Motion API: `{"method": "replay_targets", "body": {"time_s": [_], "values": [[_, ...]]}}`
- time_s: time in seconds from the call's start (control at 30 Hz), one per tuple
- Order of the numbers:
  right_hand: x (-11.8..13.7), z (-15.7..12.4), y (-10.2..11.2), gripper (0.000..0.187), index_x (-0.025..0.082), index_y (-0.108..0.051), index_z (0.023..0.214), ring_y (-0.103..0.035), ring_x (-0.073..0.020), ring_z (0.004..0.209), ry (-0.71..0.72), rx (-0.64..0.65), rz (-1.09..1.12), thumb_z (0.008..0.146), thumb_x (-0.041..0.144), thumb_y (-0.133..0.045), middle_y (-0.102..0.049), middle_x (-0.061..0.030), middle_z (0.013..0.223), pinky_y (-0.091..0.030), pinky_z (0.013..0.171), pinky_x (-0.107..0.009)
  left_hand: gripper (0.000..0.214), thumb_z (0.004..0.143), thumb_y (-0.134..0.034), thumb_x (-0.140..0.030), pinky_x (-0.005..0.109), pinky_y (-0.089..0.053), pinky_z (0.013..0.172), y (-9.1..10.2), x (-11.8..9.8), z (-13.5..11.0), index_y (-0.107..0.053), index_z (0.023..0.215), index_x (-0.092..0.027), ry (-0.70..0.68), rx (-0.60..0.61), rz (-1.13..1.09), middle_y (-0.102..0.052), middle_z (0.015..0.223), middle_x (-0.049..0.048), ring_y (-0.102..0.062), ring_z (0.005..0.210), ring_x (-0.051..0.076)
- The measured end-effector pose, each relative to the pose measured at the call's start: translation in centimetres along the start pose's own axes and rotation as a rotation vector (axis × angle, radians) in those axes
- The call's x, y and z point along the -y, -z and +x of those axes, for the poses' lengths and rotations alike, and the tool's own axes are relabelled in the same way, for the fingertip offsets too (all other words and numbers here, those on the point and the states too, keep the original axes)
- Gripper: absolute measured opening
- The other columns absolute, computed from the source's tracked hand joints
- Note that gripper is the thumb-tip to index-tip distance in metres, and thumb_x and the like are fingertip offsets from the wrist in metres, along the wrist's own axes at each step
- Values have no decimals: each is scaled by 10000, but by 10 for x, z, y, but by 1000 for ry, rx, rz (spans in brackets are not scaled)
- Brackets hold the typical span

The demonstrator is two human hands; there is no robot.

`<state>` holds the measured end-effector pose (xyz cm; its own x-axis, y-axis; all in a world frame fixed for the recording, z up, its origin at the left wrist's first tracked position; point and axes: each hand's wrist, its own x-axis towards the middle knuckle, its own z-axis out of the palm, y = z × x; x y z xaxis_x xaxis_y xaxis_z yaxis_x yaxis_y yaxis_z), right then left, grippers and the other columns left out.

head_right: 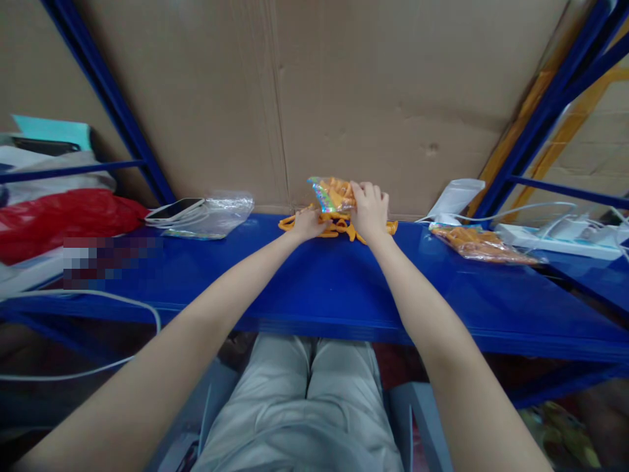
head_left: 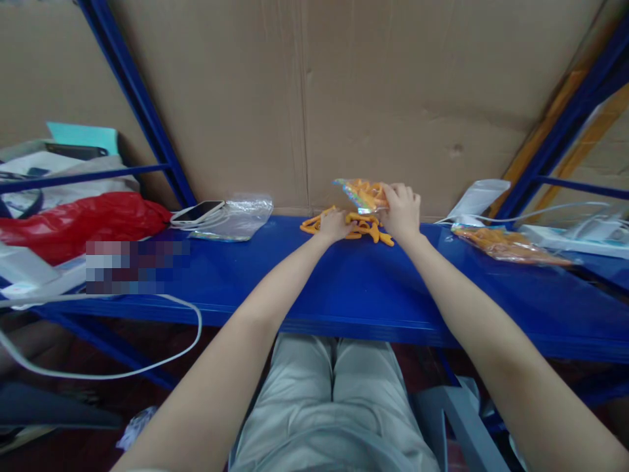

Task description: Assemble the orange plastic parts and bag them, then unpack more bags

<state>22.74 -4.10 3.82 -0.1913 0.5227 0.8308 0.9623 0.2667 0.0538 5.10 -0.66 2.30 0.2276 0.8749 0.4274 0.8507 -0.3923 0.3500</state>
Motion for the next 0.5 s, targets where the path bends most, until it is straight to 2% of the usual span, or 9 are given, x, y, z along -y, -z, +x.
{"method": "replay_targets", "body": {"time_s": [0.07, 0.13, 0.23, 0.3, 0.4, 0.5], "values": [[3, -8, -4, 546, 190, -473, 1391, -465, -327, 1102, 106, 42, 14, 846, 163, -472, -550, -177, 1222, -357, 879, -459, 349, 841, -620, -361, 428, -418, 1004, 8, 10, 4, -668, 1139, -185, 132, -22, -266, -682, 1188, 129, -573, 1185, 311], [6, -13, -6, 551, 177, -474, 1400, -470, -319, 1106, 197, 82, 40, 849, 163, -476, -562, -175, 1222, -360, 886, -451, 317, 865, -567, -396, 364, -494, 891, 17, 24, 5, -665, 1101, -208, 213, -3, -632, -724, 1068, 98, -640, 1061, 261], [9, -16, -7, 535, 184, -481, 1406, -478, -307, 1125, 306, 107, 99, 871, 167, -471, -573, -166, 1244, -364, 906, -451, 387, 951, -365, -434, 337, -539, 698, 32, 48, 0, -648, 1004, -176, 433, 83, -1068, -727, 837, 93, -689, 770, 218], [12, -18, -8, 503, 216, -500, 1394, -478, -295, 1155, 370, 118, 138, 894, 180, -460, -574, -143, 1276, -354, 948, -462, 473, 985, -250, -456, 324, -540, 625, 41, 63, -7, -621, 994, -163, 497, 116, -1246, -707, 754, 81, -670, 656, 193], [20, -21, -9, 463, 274, -524, 1369, -479, -275, 1199, 471, 176, 198, 922, 194, -436, -573, -93, 1324, -324, 1021, -494, 442, 979, -323, -473, 308, -536, 578, 48, 76, -16, -616, 950, -144, 513, 211, -1281, -686, 693, 74, -645, 580, 175], [28, -23, -6, 483, 310, -521, 1372, -491, -255, 1218, 512, 267, 251, 912, 180, -453, -578, -67, 1343, -318, 1053, -492, 248, 938, -499, -344, 288, -539, 621, 46, 76, -21, -645, 872, -155, 488, 289, -1134, -692, 697, 69, -646, 598, 155]]}}
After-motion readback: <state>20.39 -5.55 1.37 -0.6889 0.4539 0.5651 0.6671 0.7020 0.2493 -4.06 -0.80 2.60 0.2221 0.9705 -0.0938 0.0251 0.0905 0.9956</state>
